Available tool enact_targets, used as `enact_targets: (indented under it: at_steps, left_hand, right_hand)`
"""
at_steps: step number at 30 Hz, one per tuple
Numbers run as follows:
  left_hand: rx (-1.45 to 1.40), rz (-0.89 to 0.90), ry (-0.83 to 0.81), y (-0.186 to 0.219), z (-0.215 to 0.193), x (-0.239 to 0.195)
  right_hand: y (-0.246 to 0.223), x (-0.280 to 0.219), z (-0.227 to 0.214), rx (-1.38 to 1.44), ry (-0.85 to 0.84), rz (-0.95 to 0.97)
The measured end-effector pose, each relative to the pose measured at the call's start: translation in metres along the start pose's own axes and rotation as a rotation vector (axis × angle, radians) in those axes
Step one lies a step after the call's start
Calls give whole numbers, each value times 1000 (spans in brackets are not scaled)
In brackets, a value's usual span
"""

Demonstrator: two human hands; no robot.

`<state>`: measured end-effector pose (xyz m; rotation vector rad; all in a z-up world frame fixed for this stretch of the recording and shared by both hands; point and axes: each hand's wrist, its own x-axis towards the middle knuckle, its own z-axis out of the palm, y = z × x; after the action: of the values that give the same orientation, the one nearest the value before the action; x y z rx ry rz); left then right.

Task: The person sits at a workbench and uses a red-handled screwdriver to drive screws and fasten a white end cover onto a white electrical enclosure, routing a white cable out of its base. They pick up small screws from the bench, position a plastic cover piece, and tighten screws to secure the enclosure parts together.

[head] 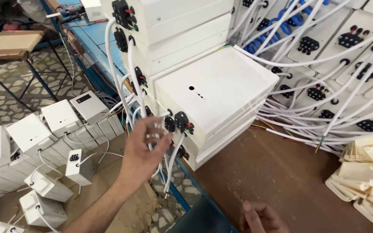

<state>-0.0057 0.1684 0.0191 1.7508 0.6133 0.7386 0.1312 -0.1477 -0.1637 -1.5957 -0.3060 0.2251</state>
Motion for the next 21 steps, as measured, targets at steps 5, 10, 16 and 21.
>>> enact_targets:
  at_steps: [5, 10, 16, 21]
  left_hand:
    - [398, 613, 201, -1, -16, 16]
    - [488, 462, 55, -8, -28, 49]
    - [419, 394, -97, 0, -32, 66]
    - [275, 104, -189, 30, -28, 64]
  right_hand:
    - [-100, 19, 64, 18, -18, 244]
    - [-158, 30, 102, 31, -160, 270]
    - [-224, 62, 126, 126, -284, 232]
    - [-236, 96, 124, 265, -324, 330]
